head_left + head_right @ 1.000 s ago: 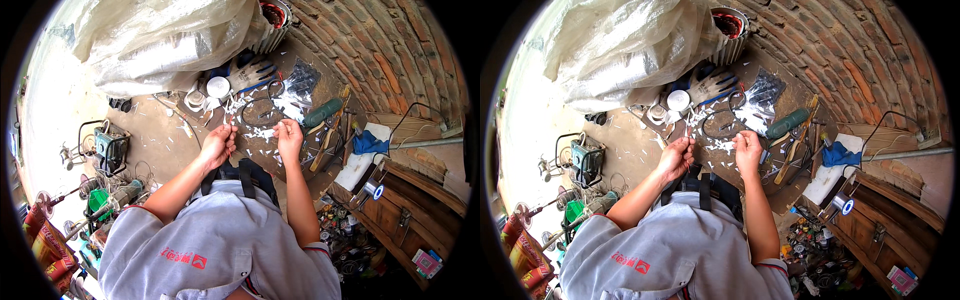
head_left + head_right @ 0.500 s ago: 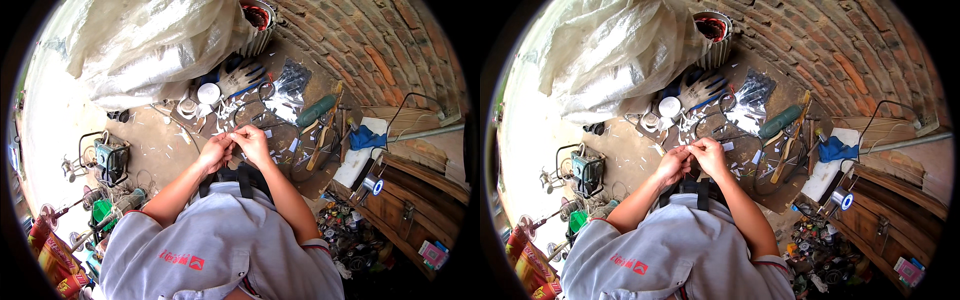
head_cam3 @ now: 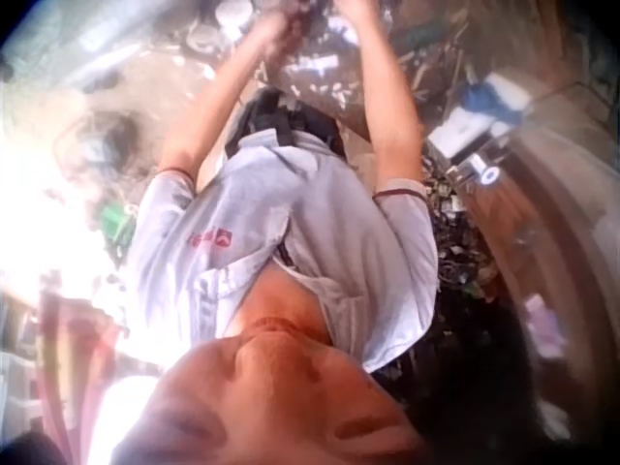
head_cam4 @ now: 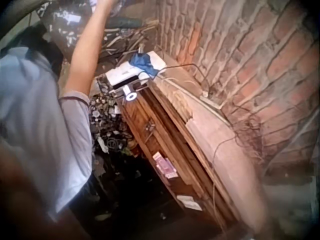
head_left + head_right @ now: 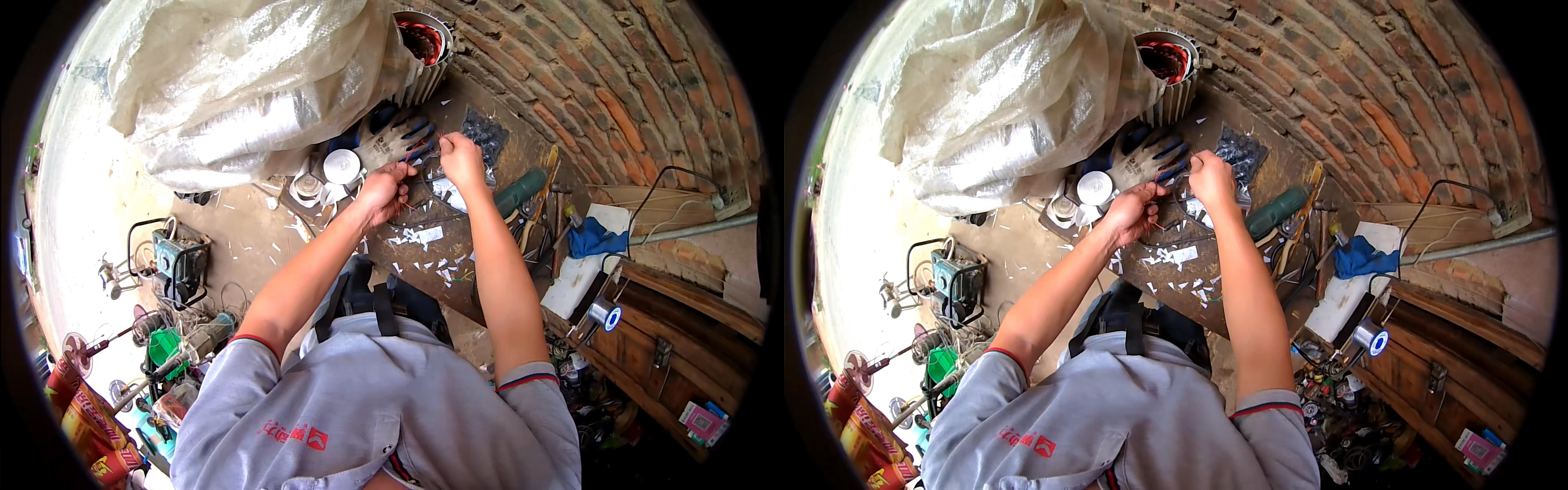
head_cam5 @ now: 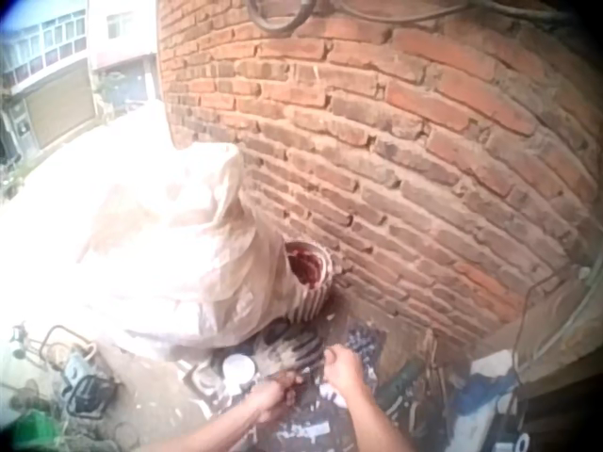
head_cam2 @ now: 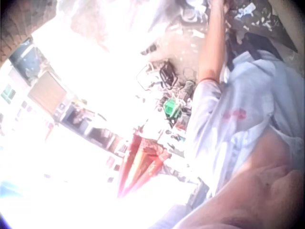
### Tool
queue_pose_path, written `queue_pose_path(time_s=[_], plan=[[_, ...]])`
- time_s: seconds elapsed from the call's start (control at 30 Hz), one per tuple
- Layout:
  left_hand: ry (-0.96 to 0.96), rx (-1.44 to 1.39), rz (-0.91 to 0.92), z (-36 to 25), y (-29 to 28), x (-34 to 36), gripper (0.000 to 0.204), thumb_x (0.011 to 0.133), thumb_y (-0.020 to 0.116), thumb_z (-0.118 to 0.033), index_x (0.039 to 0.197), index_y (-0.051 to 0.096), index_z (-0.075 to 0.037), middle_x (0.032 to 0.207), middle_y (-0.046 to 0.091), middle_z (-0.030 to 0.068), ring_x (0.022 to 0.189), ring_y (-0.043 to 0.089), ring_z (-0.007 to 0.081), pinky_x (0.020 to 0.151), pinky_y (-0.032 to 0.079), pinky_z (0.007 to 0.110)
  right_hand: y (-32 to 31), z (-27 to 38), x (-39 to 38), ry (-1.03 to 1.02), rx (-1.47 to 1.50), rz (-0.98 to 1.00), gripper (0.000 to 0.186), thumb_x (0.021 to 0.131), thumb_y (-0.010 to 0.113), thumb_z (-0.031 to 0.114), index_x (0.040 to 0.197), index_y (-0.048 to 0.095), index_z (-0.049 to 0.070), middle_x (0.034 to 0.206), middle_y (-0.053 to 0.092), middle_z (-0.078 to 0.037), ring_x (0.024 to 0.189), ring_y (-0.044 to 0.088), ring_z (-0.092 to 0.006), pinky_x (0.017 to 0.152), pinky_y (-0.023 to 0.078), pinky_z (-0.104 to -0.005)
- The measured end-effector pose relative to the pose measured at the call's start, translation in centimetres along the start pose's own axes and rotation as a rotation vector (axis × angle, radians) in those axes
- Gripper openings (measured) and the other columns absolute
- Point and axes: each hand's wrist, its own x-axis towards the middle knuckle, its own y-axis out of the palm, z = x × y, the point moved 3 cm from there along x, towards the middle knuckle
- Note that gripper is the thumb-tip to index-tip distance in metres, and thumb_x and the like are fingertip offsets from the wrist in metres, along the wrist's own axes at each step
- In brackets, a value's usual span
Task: The person works on a motor stator in a cluttered workshop. They handle a spool of solder, strip and twist wires, and use a wooden stick to push wires into the stator slots. The person also uses pliers to adjust the copper windings and wraps a small piece of white tape.
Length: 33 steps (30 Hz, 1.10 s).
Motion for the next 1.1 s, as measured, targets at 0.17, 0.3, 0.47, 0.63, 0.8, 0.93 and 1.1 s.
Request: queue_pose_path(time_s=[0.17, 0.3, 0.47, 0.63, 0.8, 0.93, 1.1], plan=[[0.209, 0.085, -0.069, -2.1, 0.4, 3.1, 0.018, 0.102, 0.049, -0.025, 0.097, 0.06, -0.011, 0.08, 0.052, -0.0031, 0.061, 0.04, 0.0076, 0.053, 0.035, 0.023, -0.9, 0.7, -0.6, 0.097, -0.171, 0.115, 0.029, 0.082, 0.072, 0.03, 0.102, 0.071, 0.01, 0.097, 0.071, -0.018, 0.096, 0.067, -0.0362, 0.086, 0.052, -0.0435], [0.266, 0.05, -0.101, -3.4, -0.6, 3.0, 0.019, 0.102, 0.049, -0.026, 0.097, 0.061, -0.012, 0.074, 0.049, -0.0039, 0.06, 0.04, 0.0077, 0.054, 0.036, 0.023, 0.1, 2.2, 0.1, 0.052, -0.259, 0.194, 0.037, 0.079, 0.073, 0.037, 0.103, 0.072, 0.009, 0.098, 0.071, -0.018, 0.097, 0.068, -0.034, 0.086, 0.053, -0.0427], [0.289, 0.098, -0.114, -4.5, -1.4, 3.7, 0.021, 0.102, 0.05, -0.027, 0.096, 0.06, -0.01, 0.071, 0.046, -0.0026, 0.059, 0.04, 0.0091, 0.053, 0.036, 0.024, 1.1, 2.5, 1.0, 0.14, -0.26, 0.205, 0.025, 0.083, 0.064, 0.023, 0.098, 0.073, 0.006, 0.099, 0.071, -0.02, 0.098, 0.067, -0.0367, 0.087, 0.053, -0.0438], [0.238, 0.051, -0.078, -4.9, -1.8, 3.8, 0.019, 0.102, 0.048, -0.023, 0.095, 0.06, -0.01, 0.077, 0.047, -0.0014, 0.064, 0.041, 0.0104, 0.057, 0.037, 0.027, -0.1, 1.8, 1.1, 0.223, -0.287, 0.079, 0.025, 0.084, 0.064, 0.024, 0.097, 0.073, 0.005, 0.101, 0.07, -0.021, 0.099, 0.067, -0.038, 0.086, 0.054, -0.0446], [0.113, 0.056, -0.021, -5.8, -1.8, 2.8, 0.019, 0.104, 0.043, -0.017, 0.1, 0.057, -0.006, 0.092, 0.06, 0.0043, 0.064, 0.041, 0.01, 0.056, 0.038, 0.025, 0.1, 1.3, 2.3, 0.281, -0.253, 0.161, 0.025, 0.084, 0.065, 0.023, 0.1, 0.072, 0.005, 0.108, 0.069, -0.02, 0.104, 0.066, -0.0362, 0.089, 0.053, -0.0427], [0.047, 0.082, -0.003, -6.2, -1.4, 1.1, 0.02, 0.104, 0.04, -0.015, 0.102, 0.054, -0.002, 0.107, 0.064, 0.0119, 0.065, 0.041, 0.0098, 0.056, 0.04, 0.023, 0.8, -0.2, 3.2, 0.211, -0.08, 0.102, 0.029, 0.082, 0.069, 0.029, 0.099, 0.072, 0.004, 0.1, 0.071, -0.019, 0.095, 0.068, -0.0362, 0.082, 0.053, -0.043], [0.05, 0.044, 0.097, -5.8, -0.6, -1.7, 0.023, 0.106, 0.039, -0.018, 0.104, 0.054, 0.0, 0.103, 0.064, 0.0111, 0.066, 0.044, 0.0092, 0.057, 0.044, 0.022, 0.0, -1.0, 2.3, 0.114, 0.989, -0.243, 0.019, 0.083, 0.075, 0.011, 0.092, 0.071, -0.006, 0.077, 0.07, -0.006, 0.059, 0.058, -0.0069, 0.055, 0.044, -0.0222]])
